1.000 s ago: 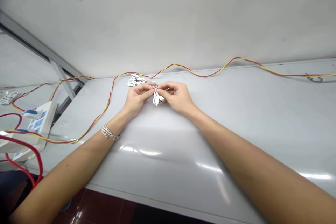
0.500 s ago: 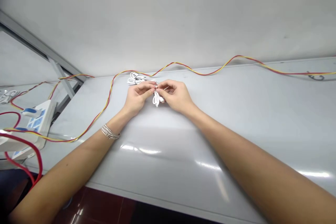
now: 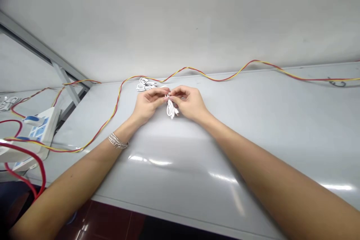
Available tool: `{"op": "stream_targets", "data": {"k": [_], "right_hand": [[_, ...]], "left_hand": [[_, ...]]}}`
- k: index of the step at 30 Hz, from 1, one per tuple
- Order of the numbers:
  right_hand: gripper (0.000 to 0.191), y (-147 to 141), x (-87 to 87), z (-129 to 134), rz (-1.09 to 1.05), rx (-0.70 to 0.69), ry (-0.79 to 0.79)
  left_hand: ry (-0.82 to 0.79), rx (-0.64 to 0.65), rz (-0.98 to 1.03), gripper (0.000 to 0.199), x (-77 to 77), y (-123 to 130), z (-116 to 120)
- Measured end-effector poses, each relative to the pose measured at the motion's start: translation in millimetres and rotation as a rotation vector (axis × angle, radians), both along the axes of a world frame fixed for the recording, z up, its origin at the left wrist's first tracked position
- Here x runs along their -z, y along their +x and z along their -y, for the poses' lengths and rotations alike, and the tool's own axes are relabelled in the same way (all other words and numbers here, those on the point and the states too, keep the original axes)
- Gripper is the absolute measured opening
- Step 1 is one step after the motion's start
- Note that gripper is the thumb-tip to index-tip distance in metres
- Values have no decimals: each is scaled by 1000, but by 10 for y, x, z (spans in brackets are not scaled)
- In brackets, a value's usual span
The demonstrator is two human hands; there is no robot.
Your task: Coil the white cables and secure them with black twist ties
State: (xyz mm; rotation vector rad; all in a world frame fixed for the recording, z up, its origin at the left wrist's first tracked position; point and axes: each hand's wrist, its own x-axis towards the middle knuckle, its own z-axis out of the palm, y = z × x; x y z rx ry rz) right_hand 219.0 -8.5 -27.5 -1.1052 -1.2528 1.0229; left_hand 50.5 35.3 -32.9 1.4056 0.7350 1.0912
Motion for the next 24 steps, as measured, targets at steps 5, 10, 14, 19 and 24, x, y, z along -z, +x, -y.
{"op": "stream_targets", "data": {"k": [5, 10, 14, 19, 24], "right_hand": [[30, 15, 3, -13, -64, -6, 1], [34, 23, 3, -16, -118, -12, 18], [34, 19, 8, -15, -117, 0, 33], [31, 4, 20, -18, -68, 26, 76], [27, -2, 47, -21, -4, 33, 100]], "left_hand": [[-64, -53, 57, 38, -12, 6, -6], [-245, 39, 1, 39, -107, 11, 29], [-276, 155, -41, 42, -167, -4, 64], [-197, 176, -9, 51, -137, -2, 76], [-107, 116, -27, 52, -110, 39, 104]]}}
